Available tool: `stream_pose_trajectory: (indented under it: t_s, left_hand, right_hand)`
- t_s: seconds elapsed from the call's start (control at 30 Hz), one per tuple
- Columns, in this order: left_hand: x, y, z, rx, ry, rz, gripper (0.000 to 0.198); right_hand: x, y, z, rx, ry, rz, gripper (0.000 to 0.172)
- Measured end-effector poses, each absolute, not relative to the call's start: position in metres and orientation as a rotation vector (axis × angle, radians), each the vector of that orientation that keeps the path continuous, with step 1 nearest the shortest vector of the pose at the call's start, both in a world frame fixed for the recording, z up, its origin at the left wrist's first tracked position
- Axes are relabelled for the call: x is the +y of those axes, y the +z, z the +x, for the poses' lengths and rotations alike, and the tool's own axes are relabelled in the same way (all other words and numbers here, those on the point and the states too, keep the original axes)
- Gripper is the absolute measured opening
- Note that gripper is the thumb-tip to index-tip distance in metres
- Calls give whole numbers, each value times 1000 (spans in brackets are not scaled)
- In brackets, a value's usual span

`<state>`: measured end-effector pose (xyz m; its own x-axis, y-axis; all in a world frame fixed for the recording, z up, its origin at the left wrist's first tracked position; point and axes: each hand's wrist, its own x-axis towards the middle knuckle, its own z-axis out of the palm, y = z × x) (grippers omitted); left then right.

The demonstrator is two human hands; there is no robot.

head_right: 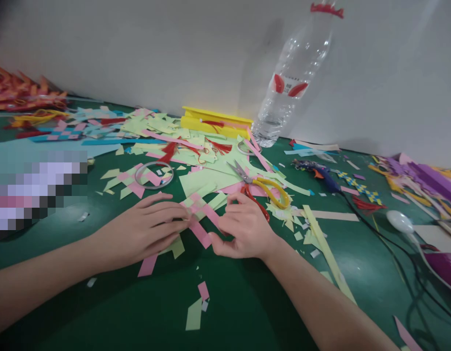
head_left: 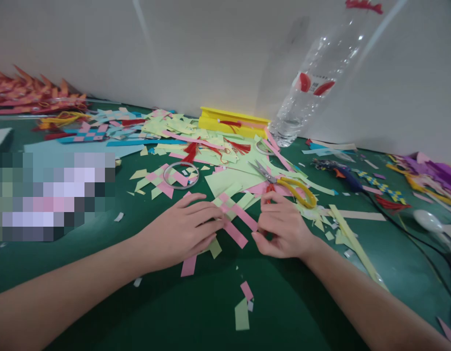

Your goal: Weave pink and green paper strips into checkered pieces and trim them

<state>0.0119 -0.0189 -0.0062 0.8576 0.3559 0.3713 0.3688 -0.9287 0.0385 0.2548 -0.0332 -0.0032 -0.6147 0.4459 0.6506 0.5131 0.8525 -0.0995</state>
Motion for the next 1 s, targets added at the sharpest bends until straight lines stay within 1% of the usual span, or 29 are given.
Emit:
stream_pose_trajectory:
  t_s: [0.2,0.37,0.5,0.63,0.83,0.93,1.0]
  left_hand:
    - [-19,-5,10,-485,-582,-3077,32]
    - [-16,-5,8,-371,-452,-3136,37]
    - [-14,-3,6,-391,-416,-3169,40]
    - [-14,-1,4,-390,-529,-3147,33]
    - [-12,-1,-1,-539,-857,-2996,24]
    - [-11,-2,0,-634,-877,-2949,22]
    - [-9,-3,1,-702,-824,-2950,25]
  right_hand:
    - [-30,-6,256,-2294,-88,-709,27]
    - [-30,-5,255,-2273,-101,-680,27]
    - [-30,-3,256,-2278,-114,-697,28]
    - [-29,-4,259,-2284,-129,-701,27]
    - [-27,-5,260,-2264,-170,-706,27]
    - [-26,-7,260,-2254,-177,-720,26]
    - [-26,-8,260,-2250,-190,-724,25]
